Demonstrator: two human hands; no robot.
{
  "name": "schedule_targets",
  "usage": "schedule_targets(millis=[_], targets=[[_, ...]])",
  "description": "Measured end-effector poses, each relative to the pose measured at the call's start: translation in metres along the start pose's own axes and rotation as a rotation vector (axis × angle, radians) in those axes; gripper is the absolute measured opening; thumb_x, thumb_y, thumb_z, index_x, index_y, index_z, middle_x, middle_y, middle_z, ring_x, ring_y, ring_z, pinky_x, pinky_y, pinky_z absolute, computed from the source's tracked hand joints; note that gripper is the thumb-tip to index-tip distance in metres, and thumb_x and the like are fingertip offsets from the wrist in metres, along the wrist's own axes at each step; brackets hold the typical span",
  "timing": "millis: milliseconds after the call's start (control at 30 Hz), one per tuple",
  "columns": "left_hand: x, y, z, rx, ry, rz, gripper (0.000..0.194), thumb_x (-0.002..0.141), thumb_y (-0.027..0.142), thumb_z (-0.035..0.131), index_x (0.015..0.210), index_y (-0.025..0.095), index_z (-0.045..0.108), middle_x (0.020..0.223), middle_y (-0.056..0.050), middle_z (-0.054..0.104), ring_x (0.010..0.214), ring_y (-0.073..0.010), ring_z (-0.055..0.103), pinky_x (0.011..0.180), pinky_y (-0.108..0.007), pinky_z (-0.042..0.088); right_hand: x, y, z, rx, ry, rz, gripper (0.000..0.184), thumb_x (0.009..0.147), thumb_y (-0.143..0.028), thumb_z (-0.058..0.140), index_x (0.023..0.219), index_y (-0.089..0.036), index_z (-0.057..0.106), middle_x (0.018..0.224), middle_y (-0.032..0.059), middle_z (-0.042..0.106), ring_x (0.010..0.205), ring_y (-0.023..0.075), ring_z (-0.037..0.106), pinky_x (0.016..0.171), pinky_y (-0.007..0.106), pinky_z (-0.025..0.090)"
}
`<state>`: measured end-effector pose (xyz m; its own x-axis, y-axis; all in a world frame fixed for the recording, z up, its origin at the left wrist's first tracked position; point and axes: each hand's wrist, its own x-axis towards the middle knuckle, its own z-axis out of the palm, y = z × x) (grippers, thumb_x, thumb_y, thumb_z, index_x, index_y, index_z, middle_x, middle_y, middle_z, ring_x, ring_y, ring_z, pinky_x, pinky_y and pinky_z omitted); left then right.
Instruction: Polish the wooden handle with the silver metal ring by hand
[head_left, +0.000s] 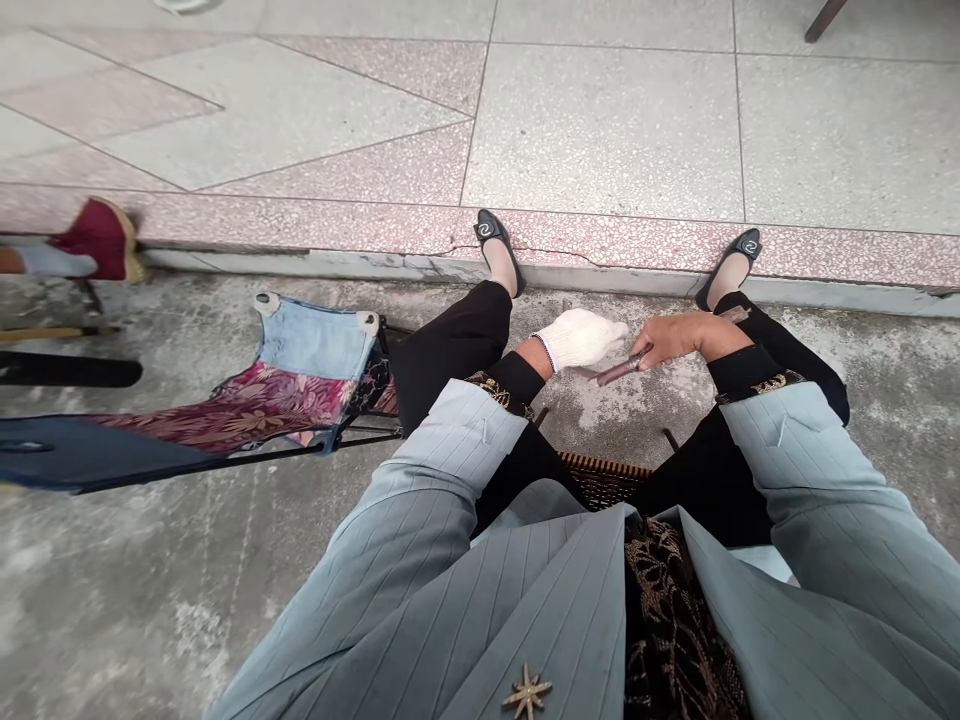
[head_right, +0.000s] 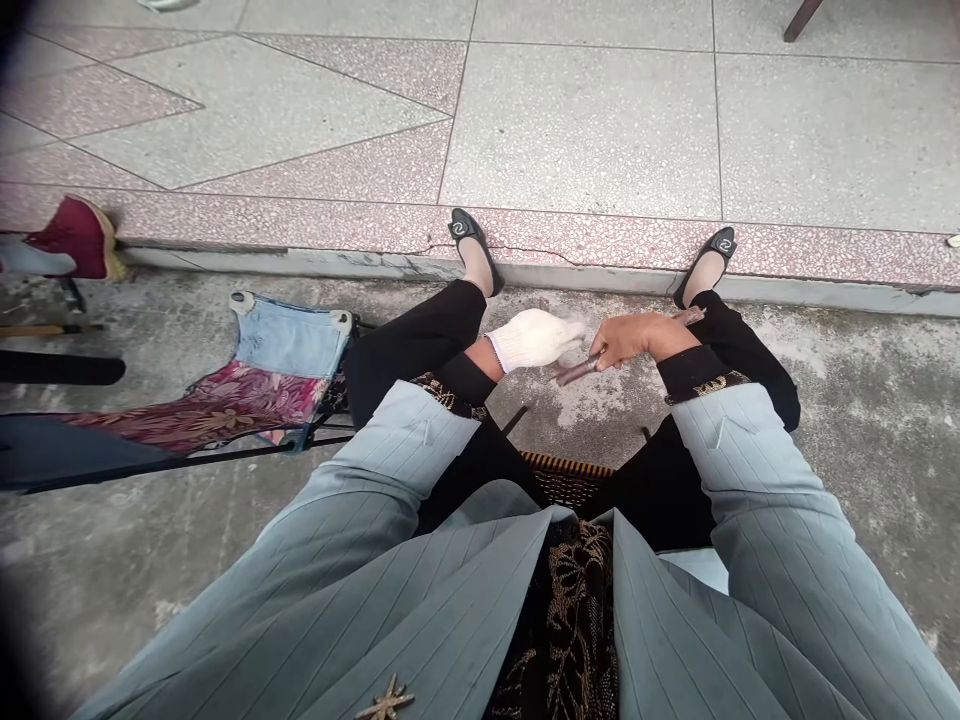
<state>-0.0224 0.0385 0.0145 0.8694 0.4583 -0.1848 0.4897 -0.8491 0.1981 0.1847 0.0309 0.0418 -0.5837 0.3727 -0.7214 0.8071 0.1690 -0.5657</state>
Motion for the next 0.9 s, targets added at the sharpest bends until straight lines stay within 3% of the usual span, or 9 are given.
schedule_targets(millis=[67, 100, 233, 400, 567, 667, 767, 833, 900], targets=[[0.001, -0.002, 0.000, 0.023, 0.008, 0.011, 0.040, 0.101, 0.036, 0.034, 0.110, 0.017, 0.068, 0.083, -0.007, 0.072, 0.067, -0.0177, 0.066, 0.062, -0.026, 0.047, -0.009, 0.001, -0.003, 0.144, -0.038, -0.132, 0.039, 0.082, -0.044, 0.067, 0.113, -0.021, 0.076, 0.082, 0.0035, 0.072, 0.068, 0.0155, 0.059, 0.064, 0.026, 0.043], [0.003, -0.003, 0.000, 0.039, -0.001, 0.014, 0.046, 0.102, 0.036, 0.030, 0.110, 0.015, 0.070, 0.082, -0.008, 0.072, 0.066, -0.0166, 0.065, 0.061, -0.024, 0.048, -0.014, 0.002, -0.005, 0.201, 0.013, -0.184, 0.043, 0.082, -0.046, 0.067, 0.115, -0.022, 0.075, 0.081, 0.0026, 0.072, 0.067, 0.0144, 0.058, 0.064, 0.026, 0.042], [0.008, -0.002, 0.000, 0.076, -0.026, -0.037, 0.070, 0.102, 0.034, 0.008, 0.106, 0.006, 0.072, 0.077, -0.009, 0.070, 0.063, -0.0158, 0.062, 0.054, -0.020, 0.048, -0.028, 0.006, -0.010, 0.460, 0.390, -0.236, 0.051, 0.082, -0.050, 0.066, 0.124, -0.020, 0.071, 0.072, -0.0003, 0.065, 0.060, 0.0111, 0.051, 0.059, 0.025, 0.040], [0.010, 0.003, 0.003, -0.076, -0.020, -0.126, 0.039, 0.101, 0.038, 0.034, 0.118, 0.018, 0.062, 0.089, -0.007, 0.073, 0.074, -0.0195, 0.069, 0.062, -0.025, 0.046, -0.017, 0.008, -0.009, 0.607, 0.684, -0.108, 0.040, 0.083, -0.045, 0.066, 0.110, -0.017, 0.074, 0.066, 0.0001, 0.062, 0.056, 0.0104, 0.048, 0.055, 0.025, 0.040], [0.008, 0.010, 0.009, -0.066, -0.043, -0.141, 0.038, 0.101, 0.037, 0.033, 0.118, 0.016, 0.060, 0.096, -0.012, 0.072, 0.081, -0.0231, 0.069, 0.068, -0.030, 0.045, -0.007, 0.006, -0.010, 0.289, 0.758, 0.163, 0.034, 0.086, -0.037, 0.063, 0.112, -0.017, 0.074, 0.075, 0.0042, 0.068, 0.066, 0.0153, 0.055, 0.064, 0.029, 0.043], [0.007, 0.011, 0.010, -0.045, -0.032, -0.120, 0.038, 0.101, 0.034, 0.033, 0.116, 0.014, 0.061, 0.093, -0.015, 0.071, 0.081, -0.0242, 0.069, 0.070, -0.032, 0.045, -0.002, 0.002, -0.008, -0.027, 0.681, 0.287, 0.031, 0.088, -0.038, 0.060, 0.104, -0.018, 0.077, 0.089, 0.0104, 0.071, 0.080, 0.0225, 0.062, 0.070, 0.032, 0.044], [0.005, 0.011, 0.008, -0.013, -0.053, -0.065, 0.032, 0.098, 0.029, 0.040, 0.114, 0.015, 0.063, 0.085, -0.014, 0.071, 0.077, -0.0246, 0.069, 0.069, -0.033, 0.046, 0.005, -0.002, -0.003, -0.154, 0.436, 0.341, 0.028, 0.088, -0.038, 0.062, 0.097, -0.017, 0.078, 0.089, 0.0135, 0.072, 0.077, 0.0243, 0.063, 0.066, 0.033, 0.043], [0.004, 0.010, 0.005, 0.005, -0.075, -0.012, 0.028, 0.095, 0.029, 0.047, 0.114, 0.016, 0.064, 0.081, -0.011, 0.071, 0.073, -0.0239, 0.069, 0.068, -0.032, 0.047, 0.007, -0.003, 0.000, -0.090, 0.187, 0.258, 0.028, 0.085, -0.039, 0.066, 0.098, -0.017, 0.078, 0.081, 0.0108, 0.072, 0.069, 0.0206, 0.061, 0.062, 0.031, 0.043], [0.003, 0.008, 0.000, 0.007, -0.051, 0.027, 0.028, 0.095, 0.029, 0.049, 0.113, 0.016, 0.065, 0.082, -0.010, 0.072, 0.071, -0.0216, 0.069, 0.067, -0.030, 0.048, 0.002, -0.003, -0.001, 0.067, -0.058, 0.070, 0.035, 0.083, -0.046, 0.068, 0.100, -0.017, 0.077, 0.072, 0.0061, 0.069, 0.062, 0.0157, 0.058, 0.060, 0.028, 0.042]])
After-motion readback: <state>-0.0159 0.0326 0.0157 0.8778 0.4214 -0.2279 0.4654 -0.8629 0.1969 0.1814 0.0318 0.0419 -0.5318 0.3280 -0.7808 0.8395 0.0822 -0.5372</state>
